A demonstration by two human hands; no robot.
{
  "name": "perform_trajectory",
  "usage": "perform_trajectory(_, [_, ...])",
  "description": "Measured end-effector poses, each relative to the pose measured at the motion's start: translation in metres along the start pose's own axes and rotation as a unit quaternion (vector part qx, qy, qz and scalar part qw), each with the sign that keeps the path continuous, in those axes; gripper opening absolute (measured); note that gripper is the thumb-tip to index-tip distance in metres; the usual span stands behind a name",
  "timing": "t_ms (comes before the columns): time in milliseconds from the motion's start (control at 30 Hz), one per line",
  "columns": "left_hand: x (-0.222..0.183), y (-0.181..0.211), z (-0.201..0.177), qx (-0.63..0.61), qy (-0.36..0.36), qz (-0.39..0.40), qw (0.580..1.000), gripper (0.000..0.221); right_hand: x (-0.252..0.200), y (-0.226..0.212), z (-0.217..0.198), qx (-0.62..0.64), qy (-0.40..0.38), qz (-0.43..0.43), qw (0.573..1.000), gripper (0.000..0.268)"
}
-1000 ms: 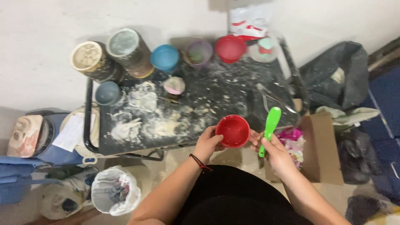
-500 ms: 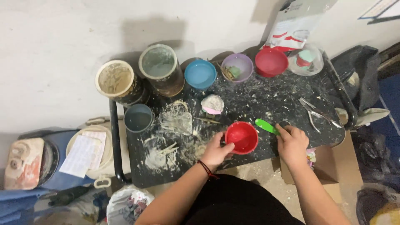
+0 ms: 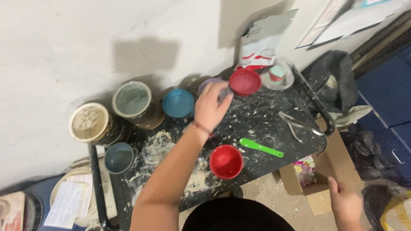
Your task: Mixing dental plaster in a bowl and carefully applying it to dental impression molds using a spatula to create dental models.
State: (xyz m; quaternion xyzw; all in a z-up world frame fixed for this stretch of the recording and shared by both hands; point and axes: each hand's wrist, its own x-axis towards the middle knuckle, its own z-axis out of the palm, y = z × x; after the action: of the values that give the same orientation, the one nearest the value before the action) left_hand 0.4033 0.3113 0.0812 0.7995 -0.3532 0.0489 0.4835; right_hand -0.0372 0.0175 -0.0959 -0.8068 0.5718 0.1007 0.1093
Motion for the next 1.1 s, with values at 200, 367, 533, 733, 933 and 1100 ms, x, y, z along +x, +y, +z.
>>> perform_trajectory(200, [0.174, -0.016, 0.101, 0.190, 0.002, 0.062, 0.980, 0.058, 0.021, 0.048, 0.011, -0.271, -0.224, 0.067, 0.934, 0.065])
perform_trajectory(367, [0.256, -0.036, 0.149, 0.323, -0.076, 0.024, 0.943, 0.045, 0.135, 0.195, 0.193, -0.406, -0.202, -0.061, 0.889, 0.070])
perform_trajectory(533, [0.261, -0.032, 0.141, 0.384, -0.096, -0.010, 0.918, 0.020, 0.143, 0.183, 0.200, -0.400, -0.231, -0.121, 0.879, 0.064])
perform_trajectory(733, [0.234, -0.009, 0.017, 0.357, 0.125, 0.070, 0.923, 0.019, 0.103, 0.087, 0.116, -0.312, -0.383, -0.024, 0.869, 0.060])
perform_trajectory(933, [0.142, 0.050, -0.154, 0.210, 0.265, 0.266, 0.903, 0.008, 0.009, -0.017, 0.021, 0.133, -0.220, -0.019, 0.966, 0.046])
perform_trajectory(1100, [0.058, 0.080, -0.231, 0.299, 0.198, 0.342, 0.869, 0.022, -0.093, -0.115, -0.027, 0.100, 0.029, -0.175, 0.979, 0.044])
